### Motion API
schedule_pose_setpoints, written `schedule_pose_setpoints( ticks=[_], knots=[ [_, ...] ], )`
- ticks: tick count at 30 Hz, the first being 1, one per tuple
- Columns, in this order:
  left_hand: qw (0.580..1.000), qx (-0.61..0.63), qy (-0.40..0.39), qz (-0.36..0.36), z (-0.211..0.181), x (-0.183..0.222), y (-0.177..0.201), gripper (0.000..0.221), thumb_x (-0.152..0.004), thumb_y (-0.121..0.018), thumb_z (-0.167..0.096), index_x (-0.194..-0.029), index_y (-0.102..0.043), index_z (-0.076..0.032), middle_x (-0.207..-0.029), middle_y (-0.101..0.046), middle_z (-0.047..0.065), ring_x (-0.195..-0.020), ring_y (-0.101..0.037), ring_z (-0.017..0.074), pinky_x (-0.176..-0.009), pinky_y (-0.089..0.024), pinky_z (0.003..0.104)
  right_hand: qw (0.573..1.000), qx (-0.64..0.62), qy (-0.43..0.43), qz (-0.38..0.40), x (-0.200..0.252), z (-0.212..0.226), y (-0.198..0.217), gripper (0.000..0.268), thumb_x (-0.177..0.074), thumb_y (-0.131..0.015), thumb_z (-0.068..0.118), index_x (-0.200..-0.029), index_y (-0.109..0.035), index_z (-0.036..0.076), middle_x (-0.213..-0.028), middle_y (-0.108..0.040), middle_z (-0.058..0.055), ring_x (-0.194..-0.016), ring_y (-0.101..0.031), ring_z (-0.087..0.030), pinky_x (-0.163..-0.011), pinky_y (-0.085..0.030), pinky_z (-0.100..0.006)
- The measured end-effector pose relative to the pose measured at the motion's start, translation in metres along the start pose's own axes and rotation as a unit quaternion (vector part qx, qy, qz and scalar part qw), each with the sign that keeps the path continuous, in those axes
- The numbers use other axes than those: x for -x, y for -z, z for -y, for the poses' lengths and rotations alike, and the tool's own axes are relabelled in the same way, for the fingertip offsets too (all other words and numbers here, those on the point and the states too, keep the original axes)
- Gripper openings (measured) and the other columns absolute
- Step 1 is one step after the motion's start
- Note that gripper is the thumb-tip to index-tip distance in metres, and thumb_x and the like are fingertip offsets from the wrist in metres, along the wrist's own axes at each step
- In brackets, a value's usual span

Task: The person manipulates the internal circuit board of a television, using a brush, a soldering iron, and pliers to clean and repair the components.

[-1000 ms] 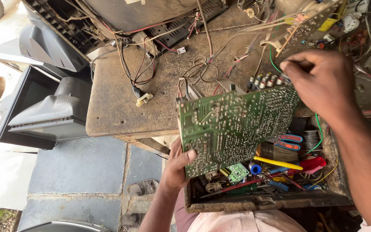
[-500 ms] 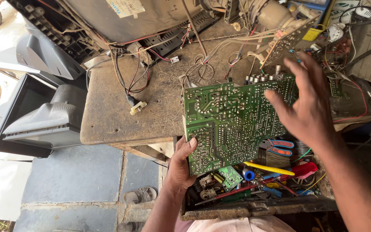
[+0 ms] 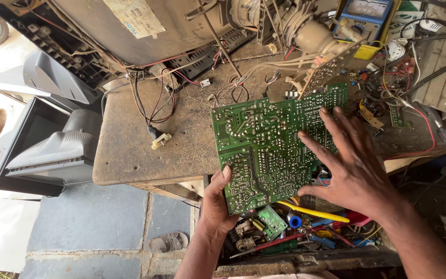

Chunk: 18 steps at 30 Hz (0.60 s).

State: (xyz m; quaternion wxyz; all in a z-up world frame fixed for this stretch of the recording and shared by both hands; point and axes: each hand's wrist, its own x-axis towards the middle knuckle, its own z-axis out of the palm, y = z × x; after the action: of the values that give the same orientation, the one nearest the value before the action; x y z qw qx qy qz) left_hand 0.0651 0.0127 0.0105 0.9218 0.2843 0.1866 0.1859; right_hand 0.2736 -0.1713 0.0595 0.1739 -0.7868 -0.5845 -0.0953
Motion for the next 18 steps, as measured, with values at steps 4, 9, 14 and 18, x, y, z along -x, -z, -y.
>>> schedule_pose_setpoints(
  ticks=[4,9,14,18],
  knots=[
    [1.0,0.017,0.006,0.007,-0.001,-0.001,-0.002,0.058,-0.09,-0.073,-0.039,-0.132,-0.06,0.0,-0.11,-0.072,0.014,-0.09,-0.074,0.0237,-0.073,-0.061,0.037,1.0,0.002,0.004,0.017,-0.002,-0.002,0.0,0.145,-0.035,-0.089,0.08,-0.158,-0.033,0.028,-0.164,-0.01,-0.024,-0.15,-0.014,-0.048,-0.117,-0.019,-0.073],
    [0.999,0.014,-0.001,0.043,0.001,-0.002,0.001,0.063,-0.092,-0.074,-0.042,-0.136,-0.06,0.001,-0.111,-0.073,0.017,-0.088,-0.074,0.0264,-0.062,-0.058,0.039,0.999,0.014,0.004,0.04,-0.004,0.0,0.002,0.146,-0.037,-0.091,0.078,-0.162,-0.033,0.029,-0.167,-0.011,-0.026,-0.148,-0.012,-0.05,-0.114,-0.019,-0.072],
    [0.999,0.021,0.0,0.048,0.005,-0.006,0.011,0.063,-0.091,-0.073,-0.04,-0.139,-0.057,-0.001,-0.12,-0.07,0.016,-0.103,-0.072,0.0264,-0.09,-0.06,0.043,0.999,0.016,0.031,0.015,-0.006,0.001,0.009,0.142,-0.039,-0.089,0.076,-0.157,-0.032,0.023,-0.165,-0.015,-0.027,-0.148,-0.016,-0.05,-0.116,-0.021,-0.072],
    [0.998,0.041,0.016,0.045,0.007,-0.006,0.015,0.07,-0.09,-0.07,-0.05,-0.14,-0.055,-0.003,-0.122,-0.069,0.017,-0.105,-0.072,0.0281,-0.088,-0.061,0.044,0.999,0.015,0.044,-0.003,-0.009,0.004,0.014,0.14,-0.04,-0.09,0.076,-0.156,-0.034,0.022,-0.159,-0.019,-0.028,-0.148,-0.019,-0.05,-0.117,-0.02,-0.071]
  ],
)
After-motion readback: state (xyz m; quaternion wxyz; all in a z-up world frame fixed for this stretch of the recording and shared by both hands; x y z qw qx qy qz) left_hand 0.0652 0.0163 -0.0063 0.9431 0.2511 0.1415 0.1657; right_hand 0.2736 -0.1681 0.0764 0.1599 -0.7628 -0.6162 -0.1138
